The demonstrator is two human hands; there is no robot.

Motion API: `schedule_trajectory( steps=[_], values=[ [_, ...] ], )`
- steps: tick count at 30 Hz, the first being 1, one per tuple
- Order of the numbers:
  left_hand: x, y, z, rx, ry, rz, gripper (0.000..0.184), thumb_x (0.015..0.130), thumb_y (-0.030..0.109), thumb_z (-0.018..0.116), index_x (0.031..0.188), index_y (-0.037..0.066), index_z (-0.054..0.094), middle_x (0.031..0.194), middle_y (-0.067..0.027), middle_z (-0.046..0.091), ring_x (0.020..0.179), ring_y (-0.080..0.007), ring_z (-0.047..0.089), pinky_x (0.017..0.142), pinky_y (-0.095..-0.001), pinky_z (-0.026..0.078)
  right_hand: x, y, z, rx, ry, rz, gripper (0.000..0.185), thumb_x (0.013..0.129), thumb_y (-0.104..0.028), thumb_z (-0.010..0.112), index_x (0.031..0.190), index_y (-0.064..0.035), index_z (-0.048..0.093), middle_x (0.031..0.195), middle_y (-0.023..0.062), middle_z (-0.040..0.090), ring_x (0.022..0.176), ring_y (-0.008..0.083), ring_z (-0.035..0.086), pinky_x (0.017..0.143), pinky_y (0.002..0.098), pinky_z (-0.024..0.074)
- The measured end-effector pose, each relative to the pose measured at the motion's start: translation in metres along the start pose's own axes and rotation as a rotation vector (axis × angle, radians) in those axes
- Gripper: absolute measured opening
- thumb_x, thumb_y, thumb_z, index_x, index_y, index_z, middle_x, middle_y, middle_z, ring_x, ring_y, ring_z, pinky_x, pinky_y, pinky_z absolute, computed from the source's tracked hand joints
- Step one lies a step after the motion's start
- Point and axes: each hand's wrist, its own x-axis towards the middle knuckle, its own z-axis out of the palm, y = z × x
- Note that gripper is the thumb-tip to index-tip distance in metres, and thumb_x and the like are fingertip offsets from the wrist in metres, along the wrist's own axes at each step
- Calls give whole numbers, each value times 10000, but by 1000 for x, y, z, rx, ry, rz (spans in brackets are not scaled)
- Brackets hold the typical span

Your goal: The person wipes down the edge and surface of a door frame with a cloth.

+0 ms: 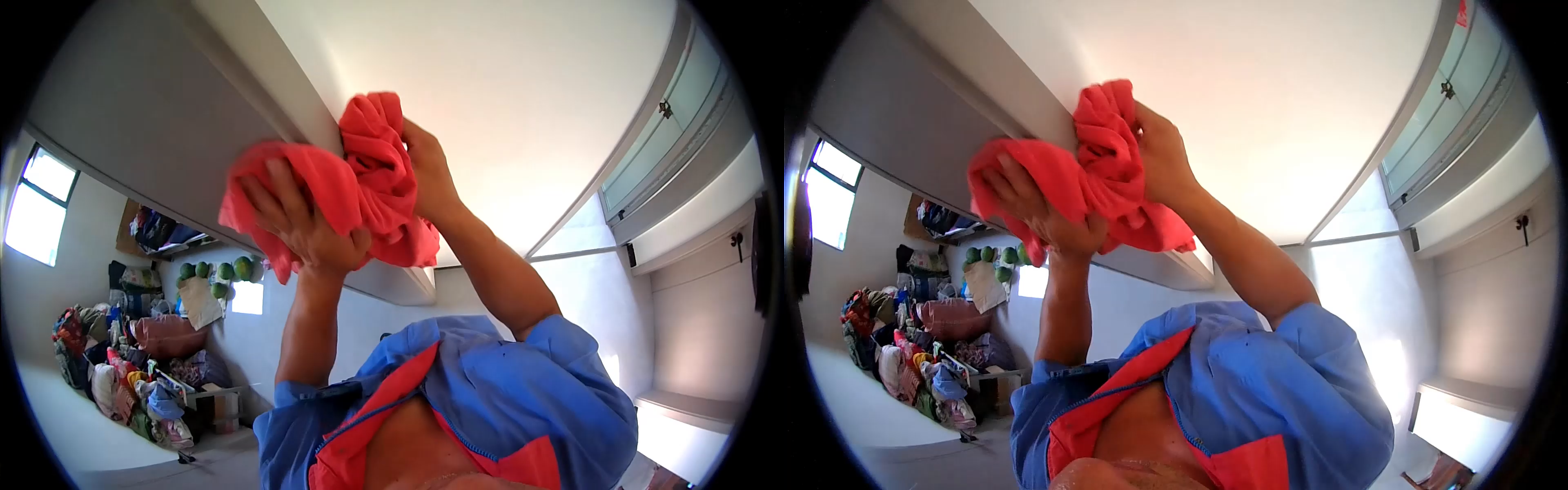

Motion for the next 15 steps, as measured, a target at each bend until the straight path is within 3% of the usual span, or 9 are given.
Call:
schedule_trajectory(
  steps=[3, 4, 7, 10, 13, 15],
  values=[
    [24, -4, -6, 57, -9, 55, 725, 891, 550, 567, 1404, 38, 591, 1666, -302, 216, 1457, -691, 131, 1122, -775, 155, 5, -22, 7, -286, 136, -142, 452, 828, -249, 833, 1189, -38, 660, 1045, 90, 683, 922, 226, 686, 794, 363, 559],
    [24, -3, -4, 72, 13, 56, 714, 897, 549, 559, 1390, 35, 602, 1665, -311, 207, 1457, -690, 130, 1122, -778, 149, 3, -25, 10, -346, 165, -194, 434, 851, -225, 787, 1227, -63, 645, 1052, 105, 639, 903, 304, 676, 767, 400, 556],
    [-4, 4, 3, 40, 25, 1, 673, 906, 528, 555, 1363, 40, 624, 1655, -336, 197, 1455, -688, 135, 1121, -783, 141, -9, -8, 5, -588, 98, -127, 372, 875, -183, 735, 1219, -76, 642, 1060, 110, 626, 892, 330, 669, 741, 418, 549],
    [-78, 10, 20, -5, -25, -12, 588, 912, 476, 575, 1333, 73, 650, 1616, -376, 237, 1434, -688, 176, 1114, -785, 145, -42, 59, -4, -543, 97, -152, 382, 830, -192, 791, 1162, -73, 645, 1041, 117, 622, 866, 297, 649, 737, 383, 536],
    [-133, 16, 25, 19, -137, 13, 534, 908, 435, 591, 1320, 103, 661, 1583, -382, 290, 1406, -683, 227, 1117, -780, 160, -82, 102, -10, -467, 83, -12, 374, 840, -192, 787, 1167, -83, 641, 1070, 118, 633, 903, 304, 659, 759, 386, 540],
    [-136, 19, 19, -62, -350, -28, 535, 896, 446, 633, 1303, 101, 665, 1565, -378, 325, 1395, -665, 265, 1120, -774, 170, -97, 102, -7, -463, 98, 33, 410, 838, -201, 792, 1196, -81, 631, 1086, 115, 636, 910, 306, 660, 763, 386, 542]
  ],
)
